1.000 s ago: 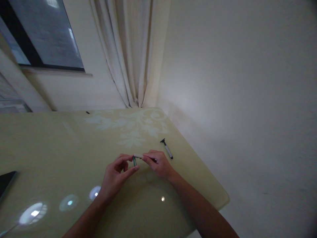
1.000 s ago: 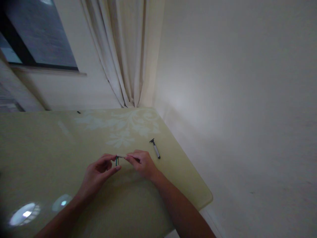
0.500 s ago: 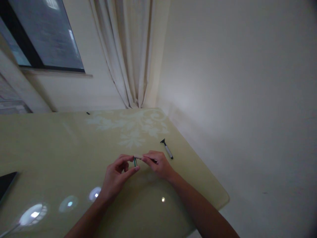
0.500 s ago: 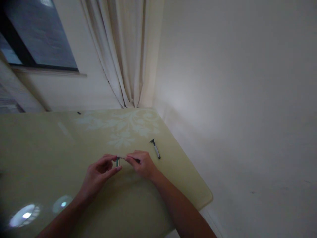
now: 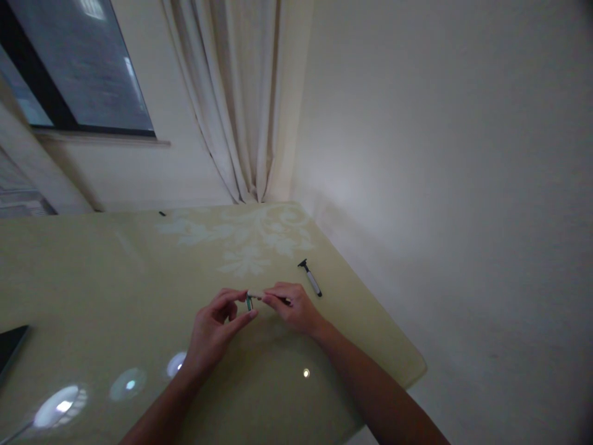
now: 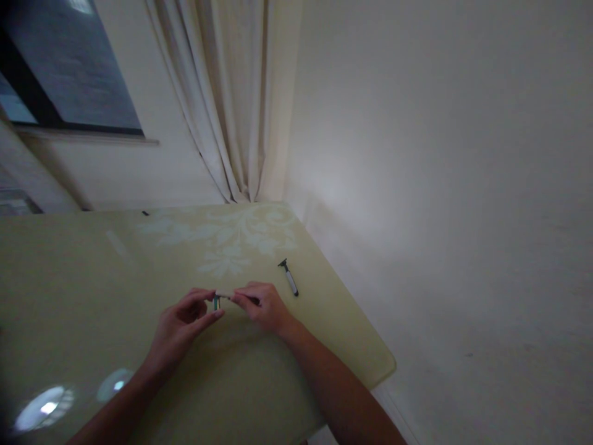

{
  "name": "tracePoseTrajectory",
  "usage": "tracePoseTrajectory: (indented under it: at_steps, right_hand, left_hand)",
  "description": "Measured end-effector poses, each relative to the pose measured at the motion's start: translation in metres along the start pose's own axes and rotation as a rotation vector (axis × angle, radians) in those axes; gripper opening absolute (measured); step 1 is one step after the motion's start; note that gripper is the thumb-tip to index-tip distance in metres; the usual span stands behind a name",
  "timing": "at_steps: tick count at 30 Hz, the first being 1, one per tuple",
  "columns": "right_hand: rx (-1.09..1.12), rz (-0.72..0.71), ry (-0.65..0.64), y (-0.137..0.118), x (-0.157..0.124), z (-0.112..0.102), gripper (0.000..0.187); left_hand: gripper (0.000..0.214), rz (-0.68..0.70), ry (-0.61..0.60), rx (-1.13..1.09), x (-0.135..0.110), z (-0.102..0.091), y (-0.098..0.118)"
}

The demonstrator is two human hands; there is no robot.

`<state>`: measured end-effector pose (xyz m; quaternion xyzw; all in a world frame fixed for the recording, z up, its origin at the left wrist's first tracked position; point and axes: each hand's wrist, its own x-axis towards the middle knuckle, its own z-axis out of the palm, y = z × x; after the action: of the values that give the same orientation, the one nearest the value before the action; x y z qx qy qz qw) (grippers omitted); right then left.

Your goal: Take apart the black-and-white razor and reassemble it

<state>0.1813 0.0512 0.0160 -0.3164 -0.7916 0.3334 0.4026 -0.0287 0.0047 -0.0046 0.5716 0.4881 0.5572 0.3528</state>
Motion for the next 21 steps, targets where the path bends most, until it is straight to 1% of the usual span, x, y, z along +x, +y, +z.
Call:
tracePoseTrajectory:
  at_steps: [2,6,9,13,17,21]
  right_hand:
    - [0.012,0.017,0.021,0.0007,0.0002,0.0001,0.042]
    - [0.049,-0.012,-0.034,0.0011,0.0007,0.0000,0.040]
    - [0.030,0.002,-0.009,0.0020,0.0008,-0.0011,0.042]
    - [0.061,-0.003,-0.083,0.0032,0.0003,-0.0035,0.043]
    - [0.052,0.023,-0.065,0.0025,0.0005,-0.0051,0.045]
    - [0.109,0.029,-0.102,0.0005,0.0014,-0.0049,0.047]
  left_hand:
    - [0.037,-0.015,0.007,-0.002,0.0008,-0.0012,0.0003]
    - [0.040,-0.018,0.006,0.005,0.0021,-0.0022,0.0000]
    - [0.039,-0.019,0.007,0.000,0.0022,-0.0018,-0.0010]
    - [0.040,-0.025,0.030,0.003,0.0028,-0.0021,-0.0002]
    - [0.041,-0.027,0.047,-0.002,0.0038,-0.0041,0.0011]
    - [0.040,-0.021,0.031,0.003,0.0033,-0.0036,0.0000]
